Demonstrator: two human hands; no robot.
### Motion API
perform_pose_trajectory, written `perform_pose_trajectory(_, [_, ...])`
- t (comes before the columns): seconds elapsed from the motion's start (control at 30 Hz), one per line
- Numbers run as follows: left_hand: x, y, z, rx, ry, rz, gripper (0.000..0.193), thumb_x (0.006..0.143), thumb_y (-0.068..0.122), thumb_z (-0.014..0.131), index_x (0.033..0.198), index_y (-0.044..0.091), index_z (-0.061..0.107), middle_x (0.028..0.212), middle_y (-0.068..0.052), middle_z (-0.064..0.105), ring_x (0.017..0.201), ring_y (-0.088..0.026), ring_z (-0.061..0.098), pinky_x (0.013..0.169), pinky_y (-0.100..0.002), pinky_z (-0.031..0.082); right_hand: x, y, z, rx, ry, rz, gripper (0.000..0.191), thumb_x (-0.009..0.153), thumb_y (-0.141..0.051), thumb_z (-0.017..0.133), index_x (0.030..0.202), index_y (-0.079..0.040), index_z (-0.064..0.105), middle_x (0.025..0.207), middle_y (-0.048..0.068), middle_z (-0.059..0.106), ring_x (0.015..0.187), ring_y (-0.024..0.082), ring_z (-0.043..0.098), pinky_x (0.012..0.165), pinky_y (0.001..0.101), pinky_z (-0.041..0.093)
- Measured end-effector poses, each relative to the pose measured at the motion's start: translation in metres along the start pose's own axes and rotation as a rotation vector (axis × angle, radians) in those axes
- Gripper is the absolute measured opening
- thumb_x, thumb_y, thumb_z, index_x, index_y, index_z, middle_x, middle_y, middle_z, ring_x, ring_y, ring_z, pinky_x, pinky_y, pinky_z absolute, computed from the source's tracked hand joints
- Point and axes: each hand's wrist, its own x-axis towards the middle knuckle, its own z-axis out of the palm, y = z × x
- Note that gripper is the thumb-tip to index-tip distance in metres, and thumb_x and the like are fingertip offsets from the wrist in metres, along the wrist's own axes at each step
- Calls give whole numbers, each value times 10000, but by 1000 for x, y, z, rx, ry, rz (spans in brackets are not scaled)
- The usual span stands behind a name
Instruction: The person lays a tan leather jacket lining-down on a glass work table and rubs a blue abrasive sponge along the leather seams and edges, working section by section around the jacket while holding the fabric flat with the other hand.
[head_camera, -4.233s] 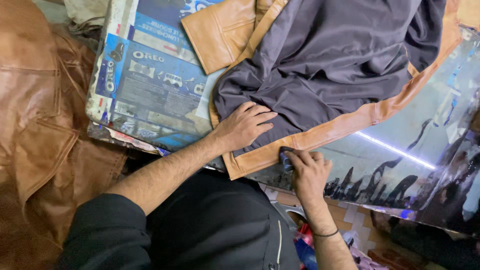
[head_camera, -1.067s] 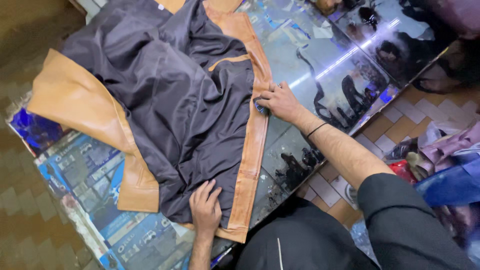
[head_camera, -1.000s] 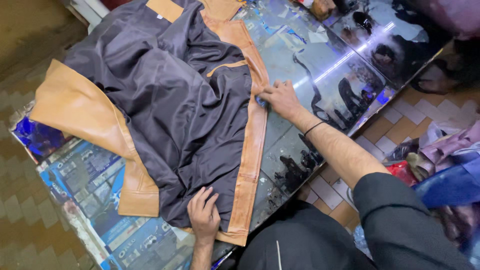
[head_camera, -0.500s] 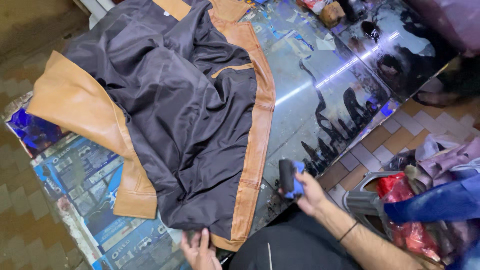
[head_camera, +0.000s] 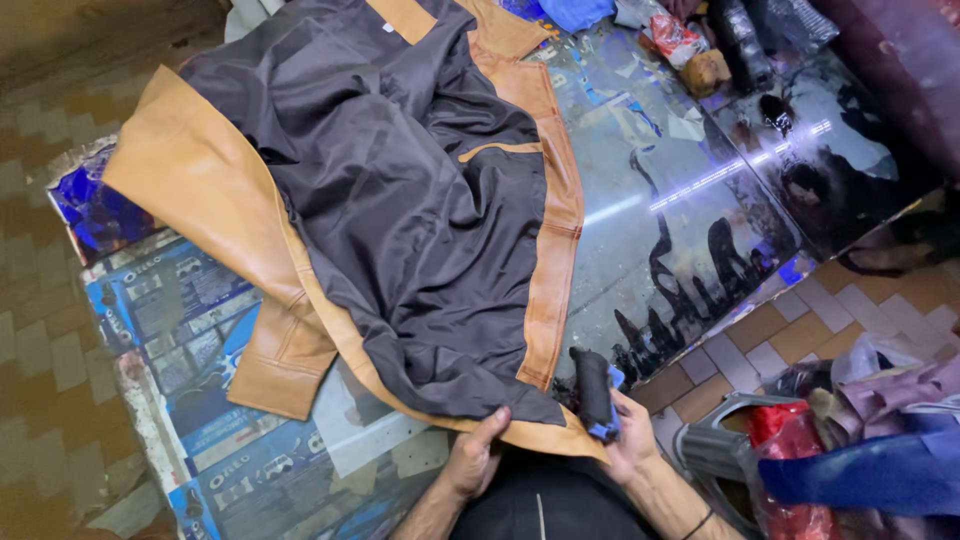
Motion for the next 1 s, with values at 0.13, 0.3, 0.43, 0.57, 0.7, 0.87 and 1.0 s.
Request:
perform_pose_trajectory(0.13, [-7, -10, -24, 426, 66, 96, 359, 943, 198, 652, 1216, -34, 683, 1225, -87, 709, 1165, -208, 642, 1052, -354, 466, 4, -28, 19, -349, 149, -455, 319, 1001, -212, 564, 1238, -11, 640, 1090, 106, 716, 961, 221, 692, 884, 371, 559])
perform_pose_trajectory(0.3, [-21, -24, -68, 1120, 143, 386, 238, 894, 218, 676, 1006, 11, 707, 899, -128, 737, 882, -279, 716, 813, -401, 557, 74, -83, 80, -1243, 242, -902, 183, 945, -136, 747, 1080, -14, 720, 885, 98, 717, 760, 163, 636, 712, 307, 508])
perform_pose_trajectory(0.43, [-17, -33, -81, 1136, 131, 499, 225, 869, 176, 675, 1014, 6, 701, 905, -145, 733, 894, -325, 716, 807, -422, 556, 144, -84, 131, -1448, 165, -1186, 247, 854, -179, 792, 1042, -35, 725, 956, 160, 720, 846, 306, 709, 762, 392, 542])
perform_pose_trajectory(0.57, [-15, -31, -82, 1122, 88, 765, 409, 815, 100, 660, 1190, -62, 642, 1137, -223, 700, 1080, -410, 667, 914, -458, 502, 184, -94, 164, -1754, 101, -1274, 331, 775, -98, 728, 1101, -41, 718, 1042, 182, 703, 960, 395, 671, 815, 463, 534])
perform_pose_trajectory(0.7, [-15, -29, -84, 1038, 115, 595, 421, 773, 99, 664, 1173, -31, 649, 1082, -195, 719, 1040, -373, 701, 921, -427, 536, 198, -116, 181, -1679, 207, -1322, 295, 829, -111, 715, 1119, -60, 709, 1086, 171, 705, 1026, 387, 670, 891, 462, 532])
perform_pose_trajectory(0.87, [-5, -38, -92, 1048, 171, 506, 415, 766, 112, 700, 1158, -18, 658, 1042, -193, 711, 1016, -351, 715, 908, -409, 554, 180, -107, 173, -1838, 138, -1057, 314, 834, -178, 737, 1124, -56, 744, 1043, 211, 725, 998, 408, 688, 854, 460, 535])
perform_pose_trajectory(1.0, [-4, -44, -98, 1089, 118, 682, 502, 798, 131, 726, 1251, -47, 603, 1178, -226, 671, 1122, -373, 658, 958, -423, 509, 119, -117, 141, -2055, -125, -323, 387, 746, -279, 822, 1060, -61, 764, 929, 188, 772, 859, 306, 762, 788, 397, 569])
